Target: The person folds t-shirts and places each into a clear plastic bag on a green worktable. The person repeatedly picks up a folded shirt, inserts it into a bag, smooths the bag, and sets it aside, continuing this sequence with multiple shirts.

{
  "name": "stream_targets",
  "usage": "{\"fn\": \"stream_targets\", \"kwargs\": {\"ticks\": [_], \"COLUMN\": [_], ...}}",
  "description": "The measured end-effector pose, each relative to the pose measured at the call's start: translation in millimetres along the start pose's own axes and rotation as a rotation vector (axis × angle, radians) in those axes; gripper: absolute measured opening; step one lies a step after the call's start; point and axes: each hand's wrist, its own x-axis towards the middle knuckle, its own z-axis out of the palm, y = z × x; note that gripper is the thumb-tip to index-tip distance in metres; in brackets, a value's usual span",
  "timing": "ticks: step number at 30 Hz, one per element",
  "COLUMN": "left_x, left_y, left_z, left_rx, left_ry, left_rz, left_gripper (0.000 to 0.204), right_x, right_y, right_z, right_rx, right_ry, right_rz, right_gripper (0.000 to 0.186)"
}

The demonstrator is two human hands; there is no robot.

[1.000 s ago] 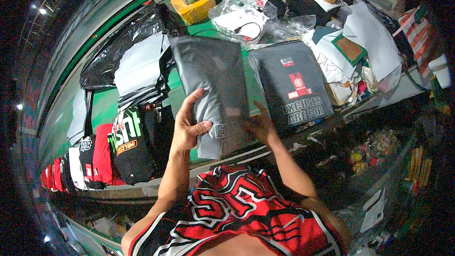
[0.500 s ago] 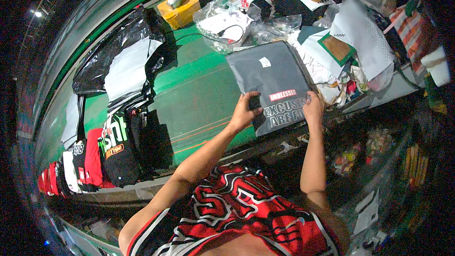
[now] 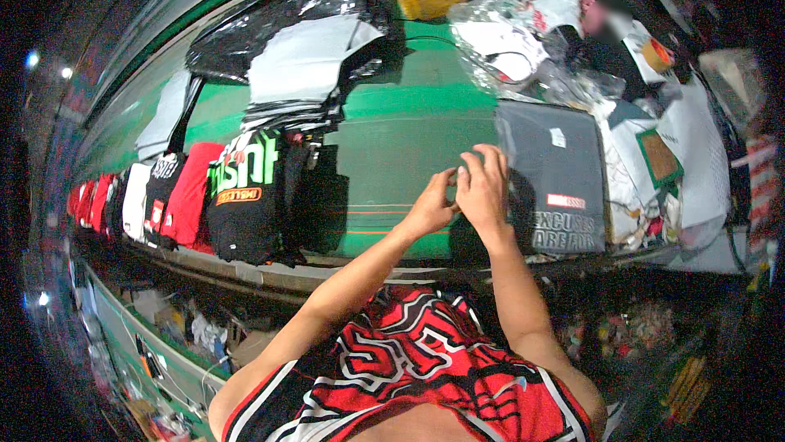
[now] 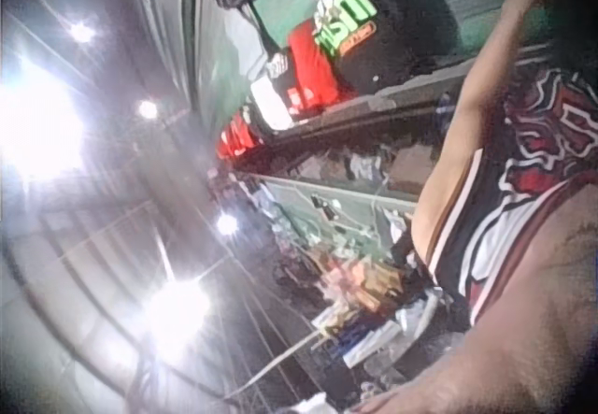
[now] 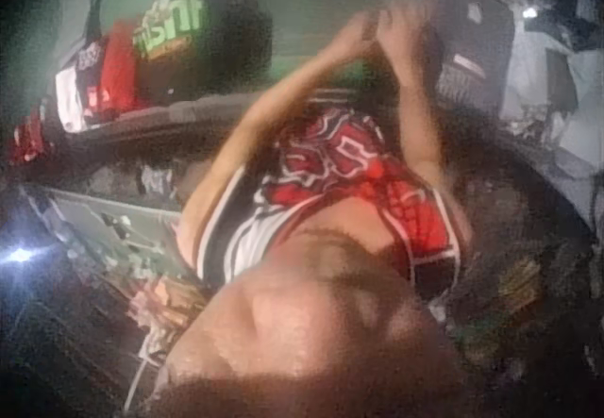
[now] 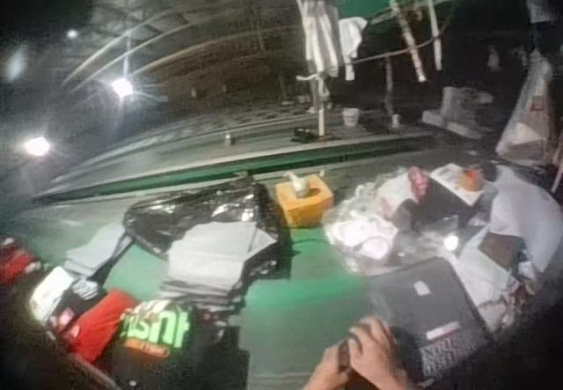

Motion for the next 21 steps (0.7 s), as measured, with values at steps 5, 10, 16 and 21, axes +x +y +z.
{"fn": "stream_targets", "kwargs": {"ticks": [5, 10, 16, 21], "left_x": [-52.6, -89.5, -113.8, -121.3], "left_y": [-47.9, -54.3, -39.7, -30.8], "left_z": [-103.3, -166.3, -200.9, -214.1], "left_rx": [0.067, 0.033, -0.101, -0.206], "left_ry": [0.181, 0.279, 0.263, 0.259], "left_rz": [-0.230, -0.324, -0.363, -0.389], "left_gripper": [0.060, 0.052, 0.046, 0.041], "right_x": [35.9, 101.3, 155.3, 181.2], "right_y": [-32.4, -76.5, -120.7, -118.8], "right_z": [98.7, 195.7, 280.6, 334.5], "right_rx": [0.232, 0.261, 0.204, 0.106], "right_ry": [-0.214, -0.218, -0.248, -0.345], "right_rz": [-0.008, -0.126, -0.214, -0.178], "right_gripper": [0.012, 0.016, 0.021, 0.021]}}
